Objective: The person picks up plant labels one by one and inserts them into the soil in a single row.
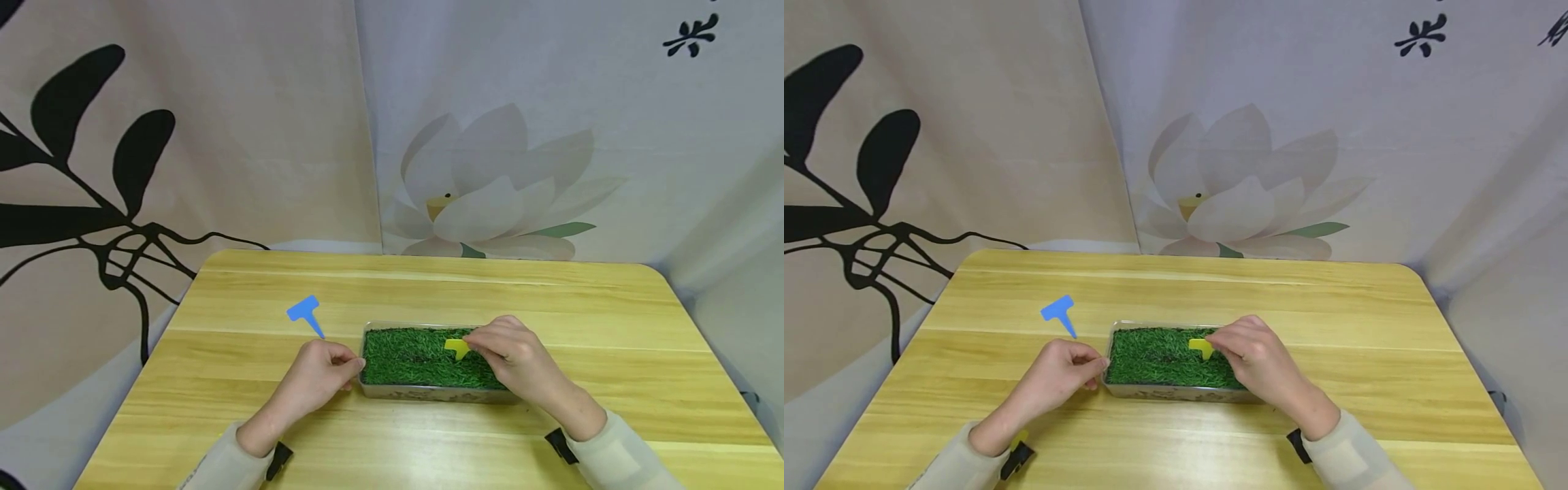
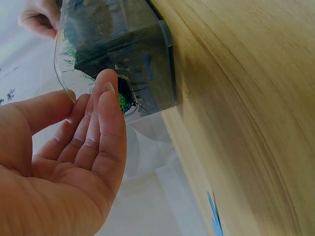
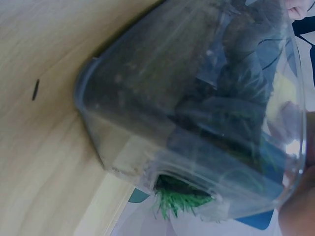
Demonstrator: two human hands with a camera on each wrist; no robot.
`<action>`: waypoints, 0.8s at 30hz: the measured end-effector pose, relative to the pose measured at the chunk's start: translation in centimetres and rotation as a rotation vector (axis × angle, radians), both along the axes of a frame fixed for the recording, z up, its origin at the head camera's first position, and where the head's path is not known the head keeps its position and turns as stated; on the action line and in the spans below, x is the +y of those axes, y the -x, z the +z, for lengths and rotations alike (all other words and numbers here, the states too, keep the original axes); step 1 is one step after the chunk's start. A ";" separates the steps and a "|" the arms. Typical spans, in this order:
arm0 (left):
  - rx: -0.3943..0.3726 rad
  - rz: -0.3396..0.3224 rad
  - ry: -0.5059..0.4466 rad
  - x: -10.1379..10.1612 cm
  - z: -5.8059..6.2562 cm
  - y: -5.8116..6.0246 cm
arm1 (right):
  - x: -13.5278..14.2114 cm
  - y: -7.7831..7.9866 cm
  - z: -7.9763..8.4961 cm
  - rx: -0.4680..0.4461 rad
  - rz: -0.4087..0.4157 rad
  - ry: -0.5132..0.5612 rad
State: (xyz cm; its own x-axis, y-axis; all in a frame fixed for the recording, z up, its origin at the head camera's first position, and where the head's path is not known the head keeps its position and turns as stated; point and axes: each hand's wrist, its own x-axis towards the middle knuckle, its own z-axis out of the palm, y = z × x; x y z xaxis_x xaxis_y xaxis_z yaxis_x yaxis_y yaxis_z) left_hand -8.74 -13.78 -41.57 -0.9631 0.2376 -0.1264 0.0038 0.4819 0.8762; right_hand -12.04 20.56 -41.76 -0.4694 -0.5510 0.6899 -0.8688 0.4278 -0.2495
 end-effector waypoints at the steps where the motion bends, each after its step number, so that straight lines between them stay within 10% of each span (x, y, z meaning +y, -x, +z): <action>1: 0.000 0.000 0.000 0.0 0.0 0.0 | 0.0 0.0 0.0 0.005 -0.004 -0.005; 24: -0.003 0.008 -0.003 0.0 0.1 0.0 | -0.1 -0.2 0.6 0.015 -0.048 -0.113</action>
State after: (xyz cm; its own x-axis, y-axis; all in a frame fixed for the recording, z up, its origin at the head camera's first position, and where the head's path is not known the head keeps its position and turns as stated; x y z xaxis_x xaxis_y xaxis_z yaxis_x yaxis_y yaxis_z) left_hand -8.73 -13.77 -41.49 -0.9646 0.2302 -0.1284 -0.0024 0.4795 0.8775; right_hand -11.89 20.42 -41.16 -0.4873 -0.6026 0.6319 -0.8497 0.4941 -0.1841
